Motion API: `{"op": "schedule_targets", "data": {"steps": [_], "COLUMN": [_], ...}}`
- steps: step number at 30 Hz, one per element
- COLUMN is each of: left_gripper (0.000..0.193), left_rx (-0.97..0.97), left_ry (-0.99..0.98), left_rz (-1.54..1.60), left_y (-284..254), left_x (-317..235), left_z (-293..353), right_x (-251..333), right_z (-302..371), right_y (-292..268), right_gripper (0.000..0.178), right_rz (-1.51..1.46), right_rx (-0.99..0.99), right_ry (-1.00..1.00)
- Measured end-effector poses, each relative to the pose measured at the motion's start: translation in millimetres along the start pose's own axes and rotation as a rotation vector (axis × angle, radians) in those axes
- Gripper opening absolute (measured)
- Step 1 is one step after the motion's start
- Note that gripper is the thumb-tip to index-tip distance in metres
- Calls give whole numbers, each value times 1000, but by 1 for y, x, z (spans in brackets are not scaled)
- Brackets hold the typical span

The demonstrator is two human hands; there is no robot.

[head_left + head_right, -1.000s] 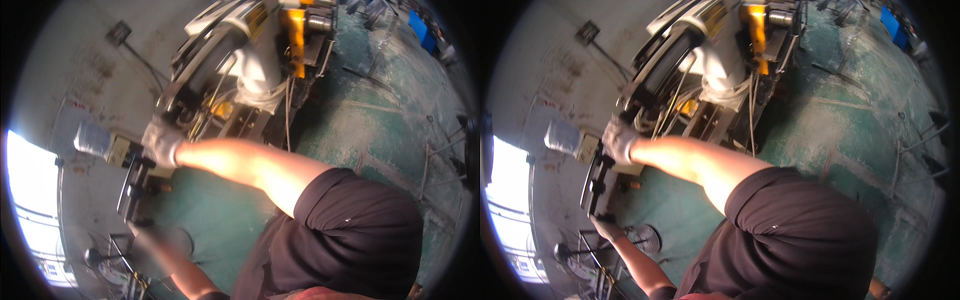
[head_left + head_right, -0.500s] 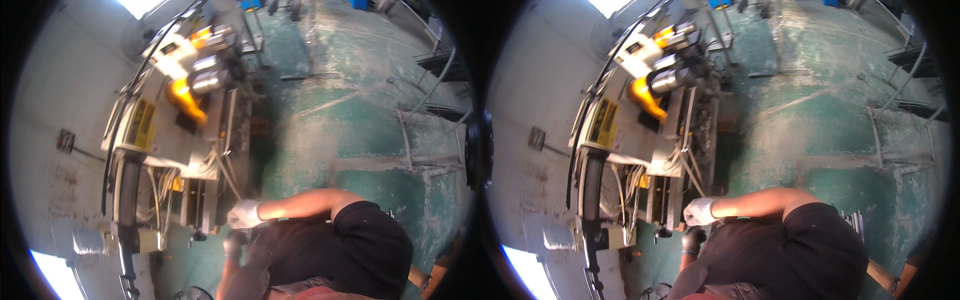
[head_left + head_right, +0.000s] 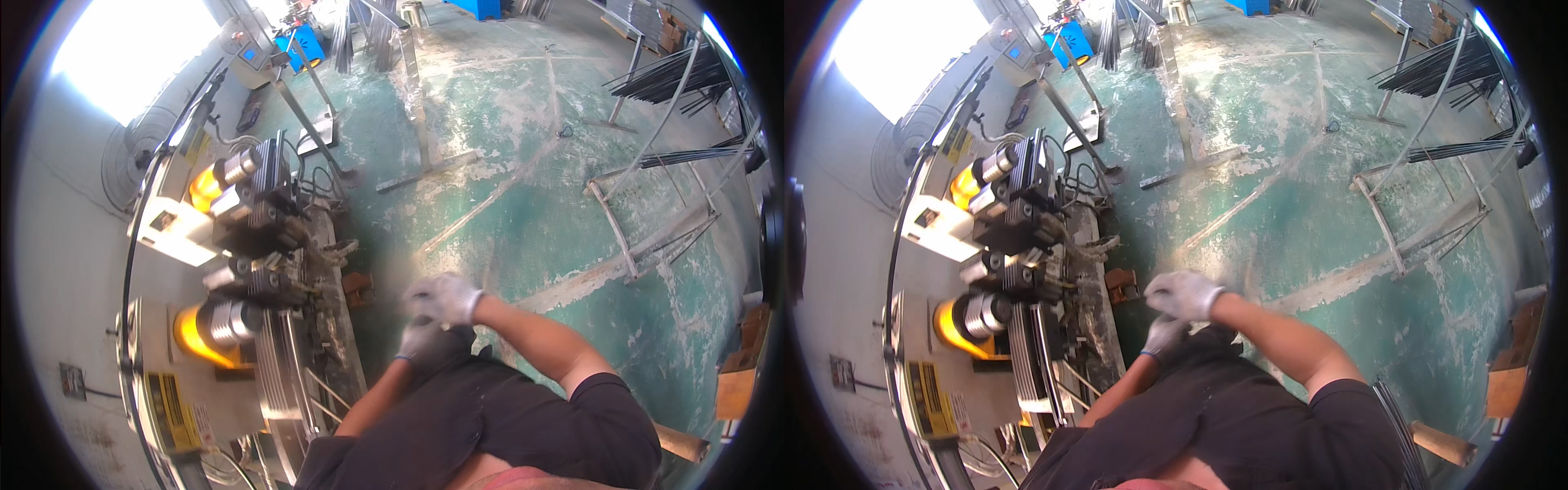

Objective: The person operates a metal rod bending machine, feeding rods into the device and removing bent pieces. They then measure the bent rods on a wooden table using a tape measure and ruler, and stack the finished pieces.

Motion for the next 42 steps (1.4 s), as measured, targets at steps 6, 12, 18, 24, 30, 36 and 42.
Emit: {"op": "schedule_targets", "data": {"steps": [6,12,18,24,30,36,42], "left_gripper": [39,27,25,26,18,21,20], "left_rx": [57,-74,-237,-448,-843,-1100,-1137], "left_ry": [-305,-478,-470,-344,-373,-431,-563], "left_rz": [678,849,817,626,541,195,-17], "left_y": [-44,-147,-241,-406,-559,-682,-794], "left_x": [39,97,142,156,250,354,447], "left_z": [-171,-318,-462,-591,-668,-732,-788], "right_x": [-194,-395,-498,-531,-360,-281,-320], "right_z": [-3,58,-71,-374,-724,-899,-987], "right_y": [-136,-175,-167,-277,-391,-396,-365], "right_gripper": [34,28,26,45,32,25,27], "right_rz": [-144,14,190,278,-122,-251,-313], "right_rx": [-490,-568,74,-135,-277,-300,-195], "right_ry": [525,899,976,670,298,107,299]}}
Point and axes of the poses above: each hand's wrist, its own z-axis away from the middle knuckle, its own y-axis out of the palm, x = y × z, the point moved 5 cm from there along -z, towards the middle knuckle, and after that the axes turned 13 degrees about -z, right-handed, at the moved point
